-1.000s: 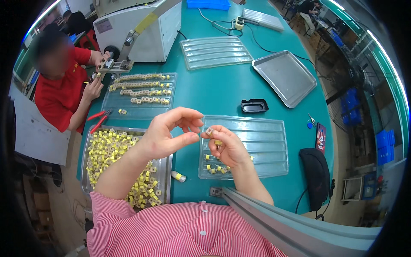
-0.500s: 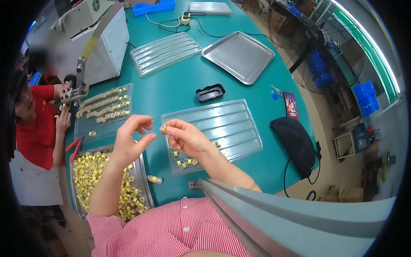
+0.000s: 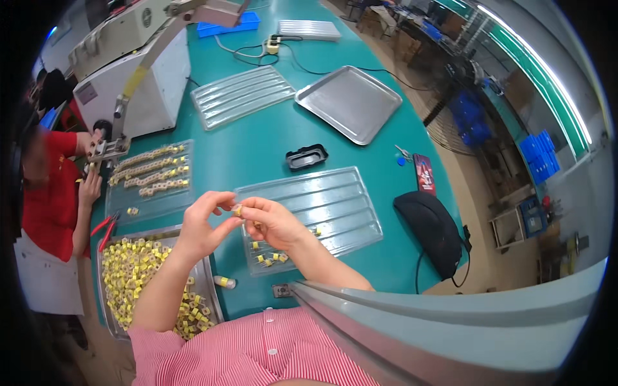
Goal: Inspecting and manually assembling small yellow electronic components at a factory workbench.
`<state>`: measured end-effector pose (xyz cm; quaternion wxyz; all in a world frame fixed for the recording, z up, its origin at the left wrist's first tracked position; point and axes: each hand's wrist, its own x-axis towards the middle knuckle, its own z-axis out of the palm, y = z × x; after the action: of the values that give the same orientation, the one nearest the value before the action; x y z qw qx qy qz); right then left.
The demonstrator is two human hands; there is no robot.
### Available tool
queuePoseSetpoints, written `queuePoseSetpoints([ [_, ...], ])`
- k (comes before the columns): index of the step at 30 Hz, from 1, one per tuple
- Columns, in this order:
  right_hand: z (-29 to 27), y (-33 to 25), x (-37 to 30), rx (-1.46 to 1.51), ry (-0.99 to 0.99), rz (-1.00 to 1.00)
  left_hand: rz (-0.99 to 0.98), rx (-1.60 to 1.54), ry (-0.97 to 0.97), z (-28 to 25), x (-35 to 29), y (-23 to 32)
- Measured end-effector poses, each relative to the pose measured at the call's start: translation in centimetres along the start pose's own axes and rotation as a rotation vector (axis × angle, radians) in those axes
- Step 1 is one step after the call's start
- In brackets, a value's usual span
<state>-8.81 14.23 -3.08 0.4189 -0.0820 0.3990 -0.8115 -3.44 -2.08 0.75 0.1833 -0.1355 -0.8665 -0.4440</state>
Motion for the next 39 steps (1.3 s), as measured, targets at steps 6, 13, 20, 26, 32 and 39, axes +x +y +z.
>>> queuePoseSetpoints([
  [6, 0.9, 0.3, 0.5, -0.070, 0.042, 0.044, 0.094, -0.047, 0.036, -0.1, -0.7, -1.3],
  [13, 0.2, 0.6, 0.1, -0.021, -0.087, 0.031, 0.110, -0.114, 0.008, -0.1, -0.7, -0.8],
  [20, 0.4, -0.1, -0.5, -0.025, -0.113, -0.038, 0.055, -0.115, 0.102, 0.2, -0.2, 0.0],
  [26, 1.7, 0.6, 0.0, -0.299, -0.011, -0.200, -0.287, -0.365, 0.166, 1.2, -1.3, -0.7],
  [32, 1.1, 0.9, 0.0, -0.341, 0.157, -0.201, -0.362, -0.477, 0.118, 1.6, -1.6, -0.3],
  [39, 0.5, 0.4, -0.2, -0.202, -0.024, -0.093, -0.229, -0.397, 0.097, 0.7, -1.6, -0.1],
])
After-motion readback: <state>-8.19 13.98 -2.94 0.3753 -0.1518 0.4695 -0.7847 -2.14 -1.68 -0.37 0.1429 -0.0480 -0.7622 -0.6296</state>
